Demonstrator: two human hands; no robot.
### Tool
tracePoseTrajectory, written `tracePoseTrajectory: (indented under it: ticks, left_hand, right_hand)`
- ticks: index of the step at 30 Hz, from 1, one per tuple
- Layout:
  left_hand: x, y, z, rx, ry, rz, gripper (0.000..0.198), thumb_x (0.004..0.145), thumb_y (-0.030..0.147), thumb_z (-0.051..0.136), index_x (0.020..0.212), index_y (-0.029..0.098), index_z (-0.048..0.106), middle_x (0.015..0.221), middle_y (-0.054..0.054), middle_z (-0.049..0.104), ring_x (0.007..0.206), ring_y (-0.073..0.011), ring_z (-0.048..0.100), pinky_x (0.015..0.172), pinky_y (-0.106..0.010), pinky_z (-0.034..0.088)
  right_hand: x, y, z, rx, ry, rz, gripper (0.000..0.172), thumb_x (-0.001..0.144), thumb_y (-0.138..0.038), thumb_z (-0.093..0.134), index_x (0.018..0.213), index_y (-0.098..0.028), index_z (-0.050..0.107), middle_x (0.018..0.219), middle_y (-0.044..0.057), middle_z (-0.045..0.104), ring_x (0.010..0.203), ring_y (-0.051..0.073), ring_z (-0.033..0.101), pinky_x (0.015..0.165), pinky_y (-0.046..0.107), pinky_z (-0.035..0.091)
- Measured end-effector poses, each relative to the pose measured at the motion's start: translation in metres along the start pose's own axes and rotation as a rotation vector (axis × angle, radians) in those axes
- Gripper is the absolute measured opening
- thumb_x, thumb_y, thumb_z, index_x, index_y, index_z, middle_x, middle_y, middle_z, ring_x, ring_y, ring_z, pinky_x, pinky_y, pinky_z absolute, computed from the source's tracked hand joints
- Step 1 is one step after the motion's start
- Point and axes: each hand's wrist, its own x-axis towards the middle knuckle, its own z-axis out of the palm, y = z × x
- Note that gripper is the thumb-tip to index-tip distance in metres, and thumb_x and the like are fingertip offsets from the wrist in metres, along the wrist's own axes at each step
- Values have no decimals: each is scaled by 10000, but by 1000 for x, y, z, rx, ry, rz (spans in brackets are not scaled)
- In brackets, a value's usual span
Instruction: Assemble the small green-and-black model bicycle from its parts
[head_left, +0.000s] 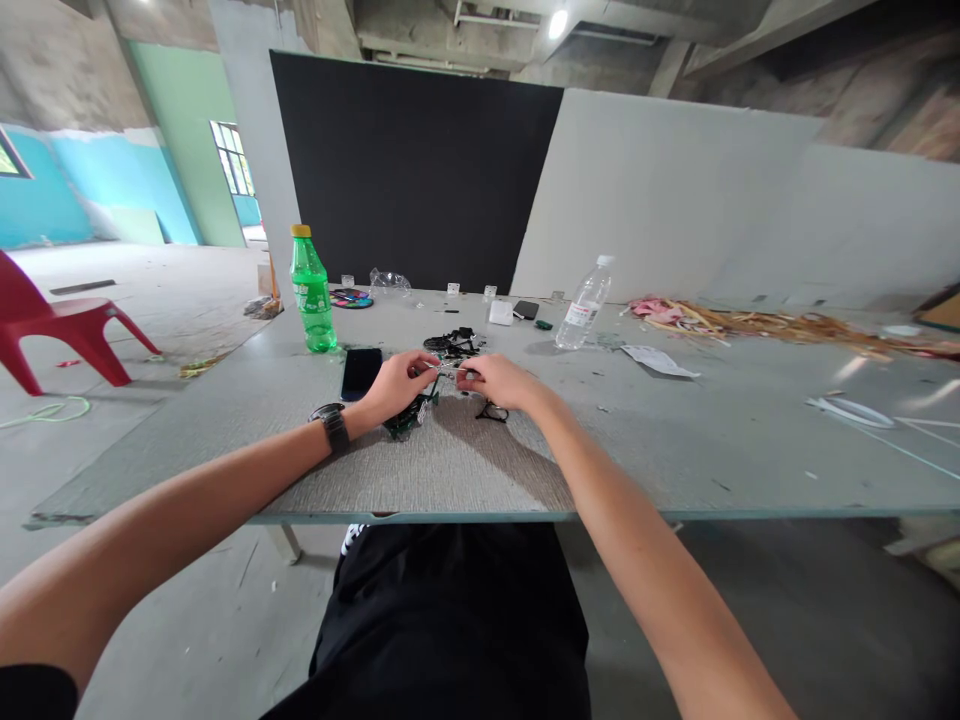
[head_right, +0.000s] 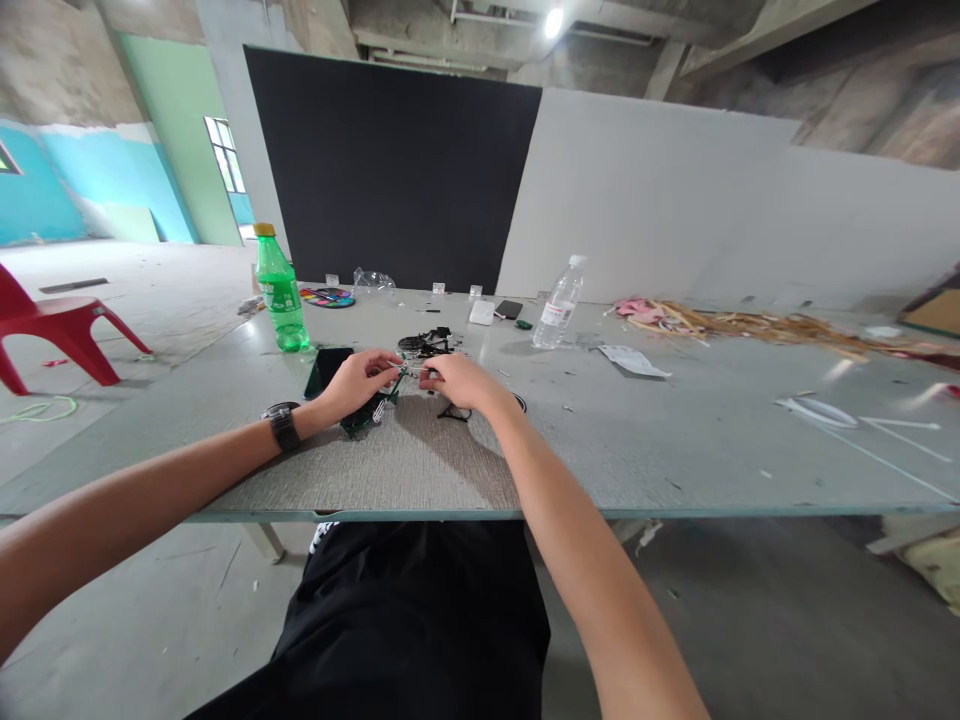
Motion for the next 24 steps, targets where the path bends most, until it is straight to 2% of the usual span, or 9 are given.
tracePoseTrajectory:
  ticks: [3,8,14,20,24]
  left_hand:
    - [-1,2,-1,-10,-17,-7,161,870,252,628,982,174,712,809,-37,730,723,-149,650,679,-262,502]
    - [-2,6,-2,-3,-40,8,166,874,250,607,950,180,736,840,-39,743,751,-154,660,688,-262,484]
    - [-3,7,-2,2,-53,21,204,877,317,641,976,176,750,903,-50,763,778,-162,666,719,-272,494]
    - [-3,9,-2,31,-40,53,309,942,427,570,874,170,726,793,-31,730,711,-151,635,649,-253,470]
    - [-2,9,-2,9,31,57,288,951,411,565,896,172,716,800,-33,724,716,-153,637,648,-251,479]
  right_hand:
    - [-3,-8,-3,-1,80,4,193,941,-401,588,899,-230,666,720,13,641,604,156,522,625,300,341]
    - [-3,-15,0,-10,169,16,183,975,-357,538,966,-218,657,593,-22,535,538,137,430,605,292,298]
    - [-2,-11,2,-6,245,40,233,985,-407,518,948,-210,638,612,-20,527,530,133,404,574,291,269]
    - [-3,-17,2,9,196,30,237,976,-419,539,943,-212,652,605,-20,525,535,135,409,585,293,281]
    - [-1,-15,1,29,198,-17,323,980,-480,517,929,-205,680,718,22,625,600,149,471,608,296,308]
